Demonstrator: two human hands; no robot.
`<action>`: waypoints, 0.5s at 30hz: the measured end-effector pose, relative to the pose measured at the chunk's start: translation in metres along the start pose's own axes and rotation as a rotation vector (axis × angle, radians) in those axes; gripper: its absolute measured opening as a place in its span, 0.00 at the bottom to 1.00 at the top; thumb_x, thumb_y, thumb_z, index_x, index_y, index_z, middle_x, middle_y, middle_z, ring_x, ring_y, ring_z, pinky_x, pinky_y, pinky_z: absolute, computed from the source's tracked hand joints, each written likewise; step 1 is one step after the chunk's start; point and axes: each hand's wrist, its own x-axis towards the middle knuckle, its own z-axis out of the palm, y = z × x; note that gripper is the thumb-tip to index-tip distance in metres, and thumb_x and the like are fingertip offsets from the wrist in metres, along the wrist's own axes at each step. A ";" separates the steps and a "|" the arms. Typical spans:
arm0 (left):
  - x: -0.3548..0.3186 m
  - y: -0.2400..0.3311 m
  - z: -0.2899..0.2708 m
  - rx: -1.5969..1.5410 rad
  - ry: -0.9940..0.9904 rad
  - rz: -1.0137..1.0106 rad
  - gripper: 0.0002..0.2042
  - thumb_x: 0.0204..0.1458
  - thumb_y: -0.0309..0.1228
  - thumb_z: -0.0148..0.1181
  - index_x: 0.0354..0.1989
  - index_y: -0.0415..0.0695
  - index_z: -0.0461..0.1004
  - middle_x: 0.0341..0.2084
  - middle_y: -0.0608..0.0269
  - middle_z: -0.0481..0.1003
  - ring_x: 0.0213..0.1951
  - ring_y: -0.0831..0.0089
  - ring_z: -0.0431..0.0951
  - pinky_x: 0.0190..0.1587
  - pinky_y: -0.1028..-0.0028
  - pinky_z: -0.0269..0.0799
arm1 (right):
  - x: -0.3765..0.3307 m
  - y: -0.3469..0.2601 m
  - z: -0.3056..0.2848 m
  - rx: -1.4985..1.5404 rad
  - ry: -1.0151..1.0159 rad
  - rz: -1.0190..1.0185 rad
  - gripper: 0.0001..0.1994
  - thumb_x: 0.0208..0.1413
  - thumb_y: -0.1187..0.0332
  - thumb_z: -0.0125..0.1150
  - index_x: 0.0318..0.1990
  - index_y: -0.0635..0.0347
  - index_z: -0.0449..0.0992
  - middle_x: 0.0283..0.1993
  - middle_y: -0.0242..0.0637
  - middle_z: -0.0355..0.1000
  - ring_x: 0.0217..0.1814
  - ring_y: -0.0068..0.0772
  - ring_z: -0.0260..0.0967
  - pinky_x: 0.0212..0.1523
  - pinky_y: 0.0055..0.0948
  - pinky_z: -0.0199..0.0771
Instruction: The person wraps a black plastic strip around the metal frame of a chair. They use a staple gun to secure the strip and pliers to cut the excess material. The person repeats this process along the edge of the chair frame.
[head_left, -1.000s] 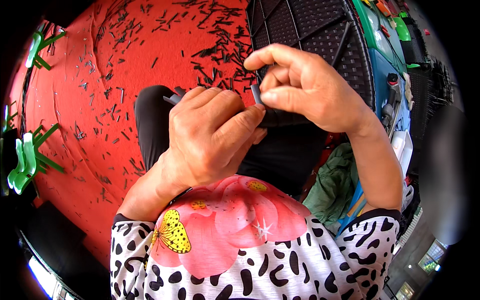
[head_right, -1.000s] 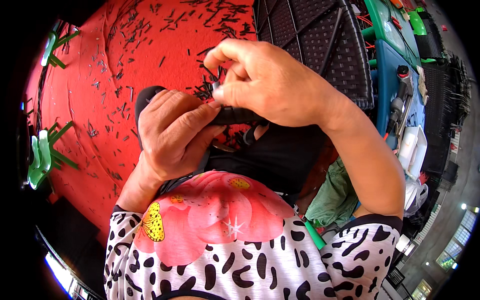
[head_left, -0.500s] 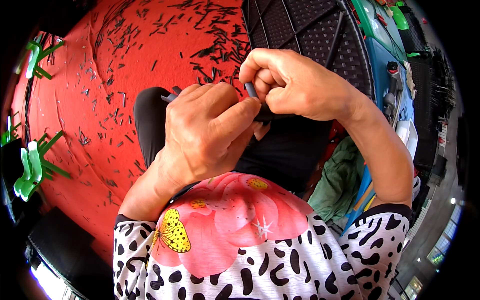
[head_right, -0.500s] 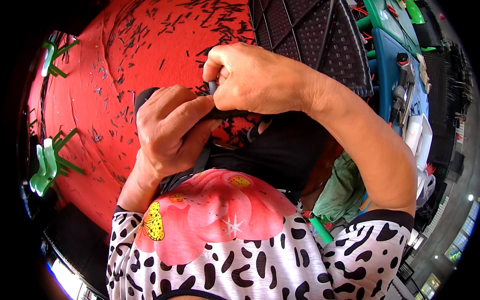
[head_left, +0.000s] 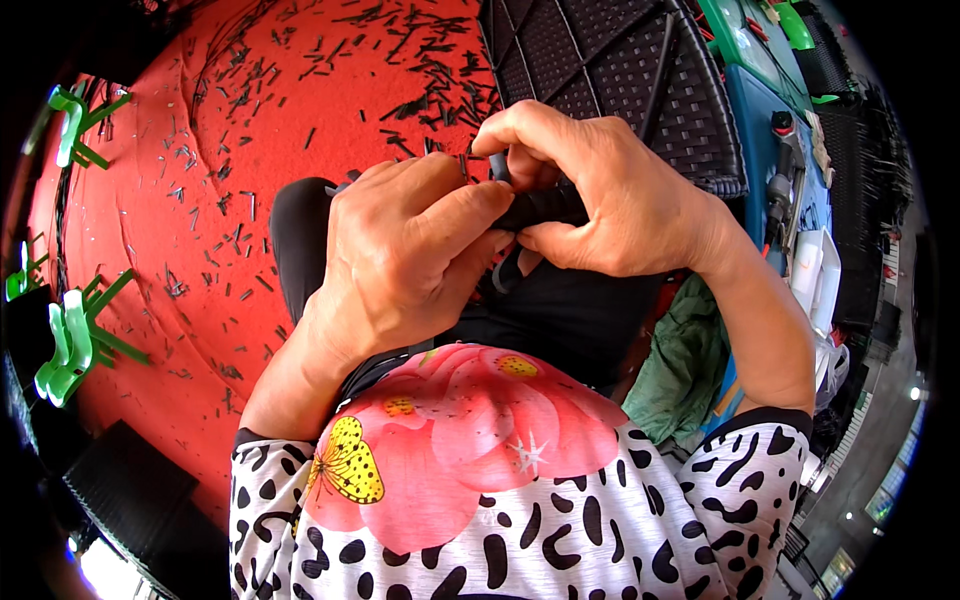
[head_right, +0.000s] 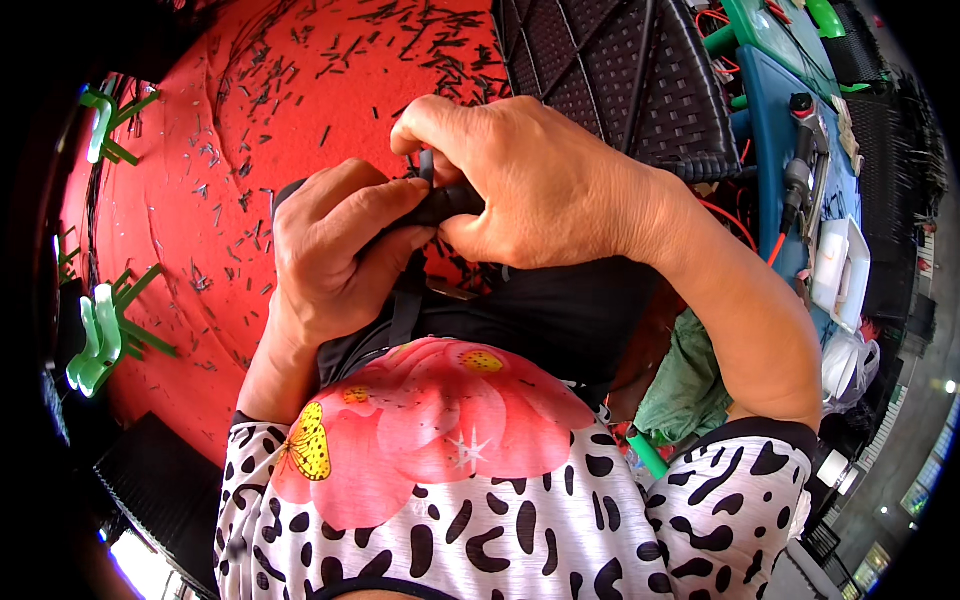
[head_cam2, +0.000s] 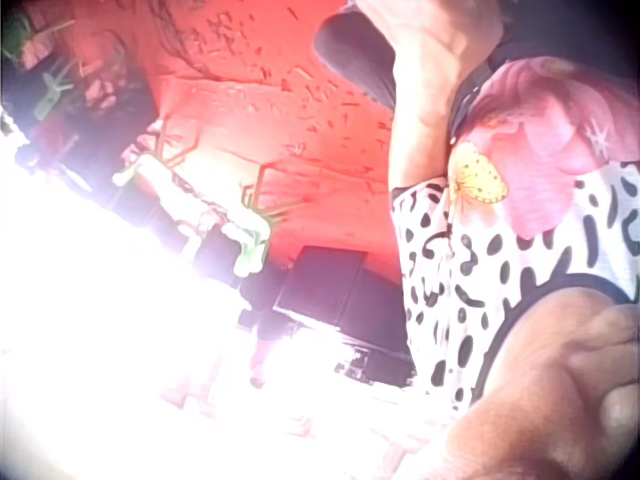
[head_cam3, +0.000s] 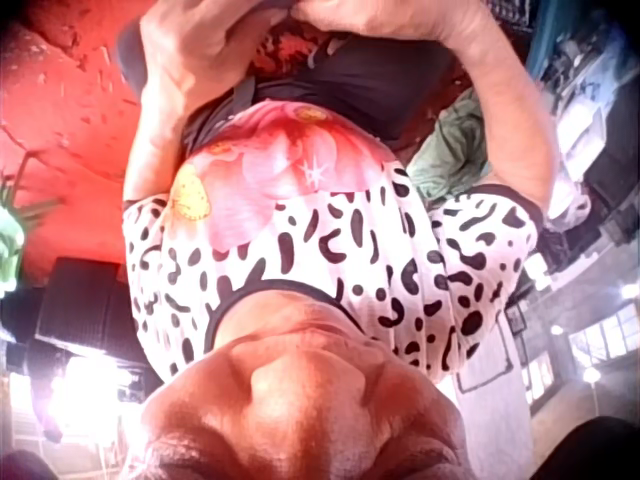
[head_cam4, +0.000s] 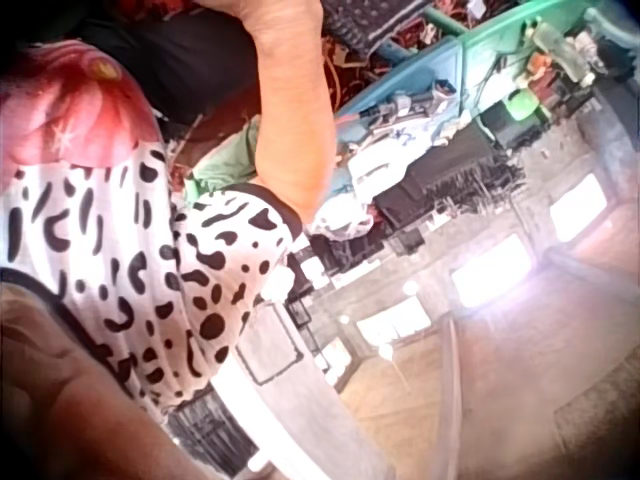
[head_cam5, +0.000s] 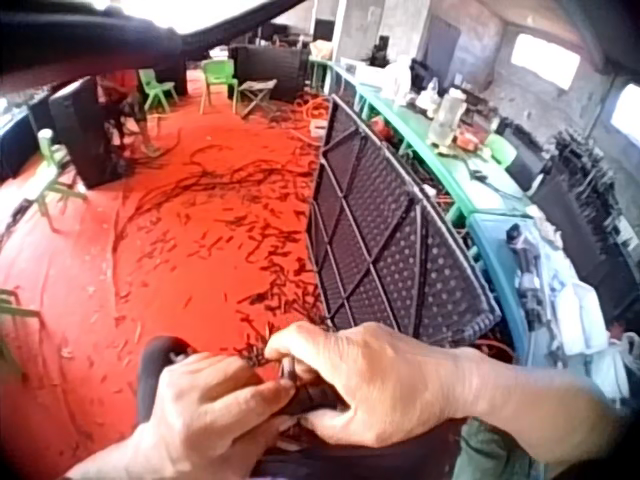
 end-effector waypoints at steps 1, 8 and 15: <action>0.000 0.000 0.000 -0.001 -0.002 0.003 0.15 0.33 0.25 0.68 0.32 0.38 0.75 0.18 0.60 0.69 0.19 0.65 0.69 0.21 0.70 0.63 | -0.001 -0.001 0.000 -0.031 0.000 0.000 0.22 0.39 0.74 0.63 0.45 0.62 0.65 0.27 0.45 0.71 0.32 0.49 0.73 0.31 0.40 0.72; 0.003 0.002 0.000 -0.037 -0.014 -0.030 0.14 0.32 0.22 0.67 0.32 0.37 0.76 0.19 0.59 0.69 0.19 0.65 0.70 0.22 0.70 0.64 | -0.011 0.001 0.004 -0.181 0.085 -0.086 0.26 0.39 0.71 0.68 0.48 0.61 0.64 0.33 0.44 0.73 0.35 0.51 0.73 0.33 0.44 0.73; 0.000 0.000 -0.001 -0.073 -0.033 -0.074 0.15 0.31 0.20 0.67 0.33 0.37 0.76 0.20 0.58 0.71 0.21 0.64 0.72 0.22 0.71 0.65 | -0.015 -0.003 0.005 -0.184 0.101 -0.024 0.26 0.40 0.71 0.68 0.49 0.59 0.64 0.38 0.41 0.73 0.37 0.48 0.73 0.36 0.42 0.73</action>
